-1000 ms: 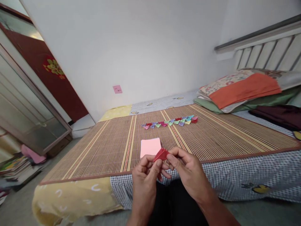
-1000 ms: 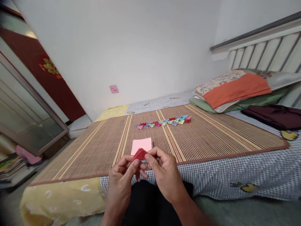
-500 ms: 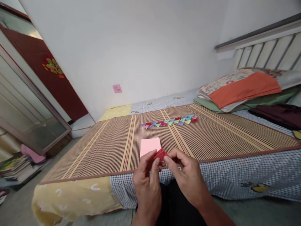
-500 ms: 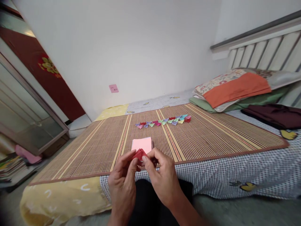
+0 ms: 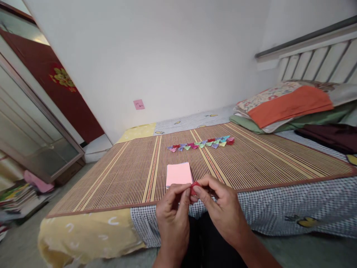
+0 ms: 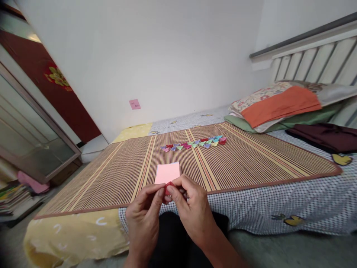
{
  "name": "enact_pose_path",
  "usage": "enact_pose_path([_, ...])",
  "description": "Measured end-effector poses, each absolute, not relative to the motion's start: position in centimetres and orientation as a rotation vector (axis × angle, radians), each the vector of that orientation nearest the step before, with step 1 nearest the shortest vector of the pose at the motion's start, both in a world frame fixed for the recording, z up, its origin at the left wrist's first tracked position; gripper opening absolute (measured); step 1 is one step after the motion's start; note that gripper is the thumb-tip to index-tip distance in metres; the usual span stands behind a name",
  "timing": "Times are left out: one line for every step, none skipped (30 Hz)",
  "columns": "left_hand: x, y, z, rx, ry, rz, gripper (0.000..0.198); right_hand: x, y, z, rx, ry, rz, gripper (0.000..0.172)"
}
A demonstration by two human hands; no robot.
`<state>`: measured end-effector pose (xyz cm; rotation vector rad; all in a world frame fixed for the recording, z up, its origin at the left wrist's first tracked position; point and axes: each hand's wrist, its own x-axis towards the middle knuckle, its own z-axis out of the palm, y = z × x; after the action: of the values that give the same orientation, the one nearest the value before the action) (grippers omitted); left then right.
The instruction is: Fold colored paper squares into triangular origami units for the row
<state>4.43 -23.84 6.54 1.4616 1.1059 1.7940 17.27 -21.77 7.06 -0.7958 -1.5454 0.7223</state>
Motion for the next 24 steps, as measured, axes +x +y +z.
enact_pose_path([4.36,-23.75,6.59,1.421,1.087,1.757,0.008,17.27,-21.76,7.14,-0.797,-1.549,0.719,0.019])
enact_pose_path([4.26,-23.66,6.65,1.379,1.072,1.726,0.008,17.28,-21.75,7.23,-0.796,-1.556,0.716,0.019])
enact_pose_path([4.16,-23.56,6.71,1.337,1.060,1.703,0.008,17.30,-21.75,7.33,-0.791,-1.564,0.722,0.019])
enact_pose_path([4.05,-23.48,6.77,1.302,1.048,1.690,0.010,17.33,-21.75,7.43,-0.787,-1.567,0.733,0.019])
enact_pose_path([3.95,-23.44,6.81,1.278,1.038,1.681,0.011,17.36,-21.75,7.52,-0.785,-1.568,0.746,0.018])
enact_pose_path([3.88,-23.44,6.85,1.268,1.033,1.675,0.012,17.38,-21.76,7.61,-0.787,-1.569,0.754,0.018])
enact_pose_path([3.83,-23.48,6.87,1.275,1.030,1.667,0.012,17.40,-21.77,7.68,-0.793,-1.570,0.753,0.018])
enact_pose_path([3.80,-23.55,6.88,1.295,1.035,1.656,0.012,17.41,-21.79,7.74,-0.801,-1.574,0.739,0.019])
enact_pose_path([3.81,-23.64,6.88,1.327,1.046,1.646,0.012,17.41,-21.81,7.79,-0.811,-1.579,0.712,0.020])
enact_pose_path([3.84,-23.74,6.87,1.363,1.060,1.635,0.012,17.41,-21.83,7.81,-0.819,-1.583,0.679,0.022])
enact_pose_path([3.89,-23.82,6.87,1.393,1.071,1.630,0.012,17.42,-21.83,7.80,-0.821,-1.583,0.652,0.024])
enact_pose_path([3.96,-23.87,6.86,1.402,1.078,1.633,0.012,17.45,-21.80,7.76,-0.816,-1.576,0.641,0.025])
enact_pose_path([4.03,-23.89,6.86,1.387,1.077,1.637,0.011,17.51,-21.76,7.68,-0.809,-1.563,0.651,0.025])
enact_pose_path([4.11,-23.87,6.87,1.350,1.068,1.634,0.012,17.58,-21.70,7.57,-0.804,-1.546,0.677,0.025])
enact_pose_path([4.18,-23.82,6.90,1.306,1.054,1.611,0.016,17.67,-21.62,7.43,-0.802,-1.526,0.710,0.025])
enact_pose_path([4.24,-23.77,6.95,1.267,1.041,1.575,0.020,17.75,-21.55,7.29,-0.802,-1.508,0.746,0.025])
enact_pose_path([4.29,-23.72,7.00,1.245,1.030,1.534,0.022,17.81,-21.49,7.15,-0.802,-1.495,0.781,0.025])
enact_pose_path([4.33,-23.69,7.06,1.243,1.021,1.491,0.021,17.84,-21.47,7.04,-0.798,-1.486,0.820,0.025])
enact_pose_path([4.35,-23.69,7.13,1.256,1.014,1.457,0.018,17.84,-21.48,6.97,-0.783,-1.480,0.866,0.026])
enact_pose_path([4.35,-23.72,7.18,1.271,1.009,1.437,0.018,17.80,-21.52,6.93,-0.759,-1.475,0.917,0.026])
enact_pose_path([4.35,-23.77,7.23,1.285,1.005,1.427,0.019,17.74,-21.58,6.93,-0.734,-1.470,0.964,0.026])
enact_pose_path([4.34,-23.84,7.27,1.296,1.002,1.423,0.021,17.68,-21.65,6.96,-0.716,-1.467,0.995,0.026])
enact_pose_path([4.32,-23.91,7.29,1.308,0.998,1.419,0.022,17.65,-21.71,7.00,-0.709,-1.465,1.001,0.026])
enact_pose_path([4.30,-23.97,7.30,1.322,0.996,1.418,0.022,17.65,-21.73,7.03,-0.713,-1.467,0.986,0.027])
